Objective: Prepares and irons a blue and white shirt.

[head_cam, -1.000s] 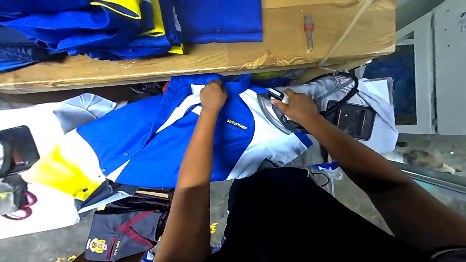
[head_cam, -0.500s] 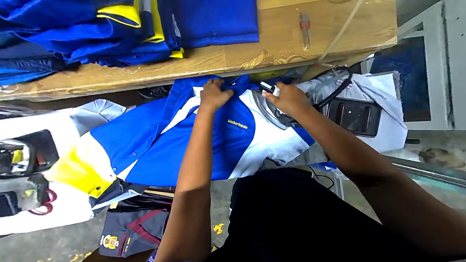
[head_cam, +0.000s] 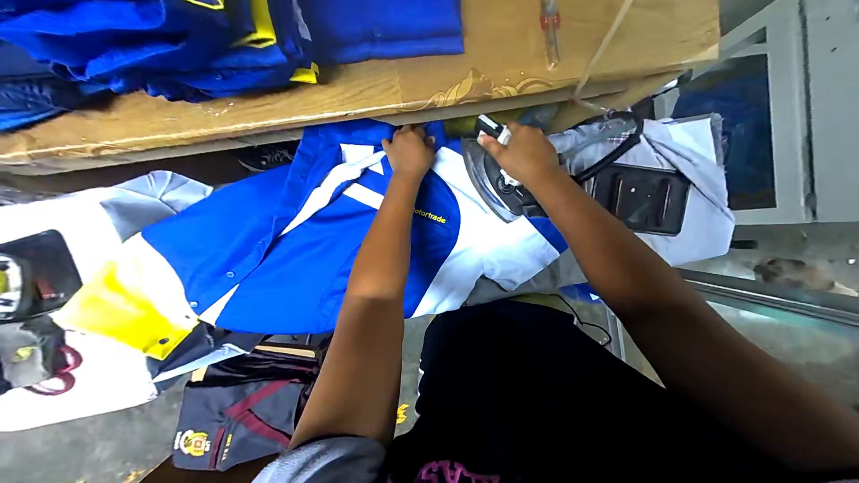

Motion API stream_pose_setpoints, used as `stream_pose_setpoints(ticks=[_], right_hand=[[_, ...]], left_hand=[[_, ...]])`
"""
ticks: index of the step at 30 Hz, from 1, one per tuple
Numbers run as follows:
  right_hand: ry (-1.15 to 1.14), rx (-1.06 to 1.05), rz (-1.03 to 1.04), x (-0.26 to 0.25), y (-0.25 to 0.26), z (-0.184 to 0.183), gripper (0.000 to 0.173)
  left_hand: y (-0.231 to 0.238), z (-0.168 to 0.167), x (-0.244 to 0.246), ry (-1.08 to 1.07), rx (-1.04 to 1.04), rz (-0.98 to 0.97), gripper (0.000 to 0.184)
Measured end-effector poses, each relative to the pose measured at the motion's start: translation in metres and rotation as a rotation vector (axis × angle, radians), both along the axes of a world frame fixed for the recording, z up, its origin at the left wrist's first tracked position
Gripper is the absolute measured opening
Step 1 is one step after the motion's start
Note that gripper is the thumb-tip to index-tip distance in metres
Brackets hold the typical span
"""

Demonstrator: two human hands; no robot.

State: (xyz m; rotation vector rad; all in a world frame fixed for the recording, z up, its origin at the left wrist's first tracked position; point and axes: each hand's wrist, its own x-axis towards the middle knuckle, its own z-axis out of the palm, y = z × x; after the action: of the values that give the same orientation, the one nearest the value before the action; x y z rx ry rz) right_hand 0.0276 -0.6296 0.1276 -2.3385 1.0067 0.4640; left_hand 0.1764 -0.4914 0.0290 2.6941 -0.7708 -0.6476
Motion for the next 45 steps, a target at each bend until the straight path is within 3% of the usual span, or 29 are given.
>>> stream_pose_setpoints(ticks=[6,12,15,21,30,34,40,42,45], right_hand=[[0.027,-0.027,-0.107,-0.053,-0.029,-0.002,0.07],[0.051,-0.038,-0.04,-0.094,-0.029,0.013,0.069],[0.081,-0.039,-0.018,-0.105,-0.01,0.016,0.068],[0.139,-0.07,0.162,-0.099,0.008,-0.003,0.069],[0.139,-0.111,0.224,-0.094,0.006,-0.005,0.069],[0.185,-0.076,0.406,-0.11,0.002,0.0,0.067],[0.145,-0.023,0.621,-0.178,-0.029,-0.006,0.063],[0.148,-0.006,0.673,-0.192,-0.041,-0.005,0.061],[0.222,0.035,0.675,-0.2,-0.061,0.007,0.061]], left_hand=[[0.0,-0.004,-0.002,-0.024,-0.017,-0.015,0.043],[0.046,0.014,-0.039,-0.316,-0.353,-0.076,0.037],[0.073,0.003,-0.075,-0.363,-0.465,-0.205,0.03],[0.089,-0.059,-0.07,-0.32,-0.21,-0.251,0.049],[0.09,-0.063,-0.068,-0.34,-0.224,-0.239,0.05],[0.088,-0.057,-0.065,-0.329,-0.187,-0.238,0.05],[0.078,-0.029,-0.075,-0.194,-0.131,-0.169,0.045],[0.075,-0.008,-0.101,-0.207,-0.212,-0.081,0.042],[0.075,0.025,-0.178,-0.219,-0.348,-0.035,0.032]])
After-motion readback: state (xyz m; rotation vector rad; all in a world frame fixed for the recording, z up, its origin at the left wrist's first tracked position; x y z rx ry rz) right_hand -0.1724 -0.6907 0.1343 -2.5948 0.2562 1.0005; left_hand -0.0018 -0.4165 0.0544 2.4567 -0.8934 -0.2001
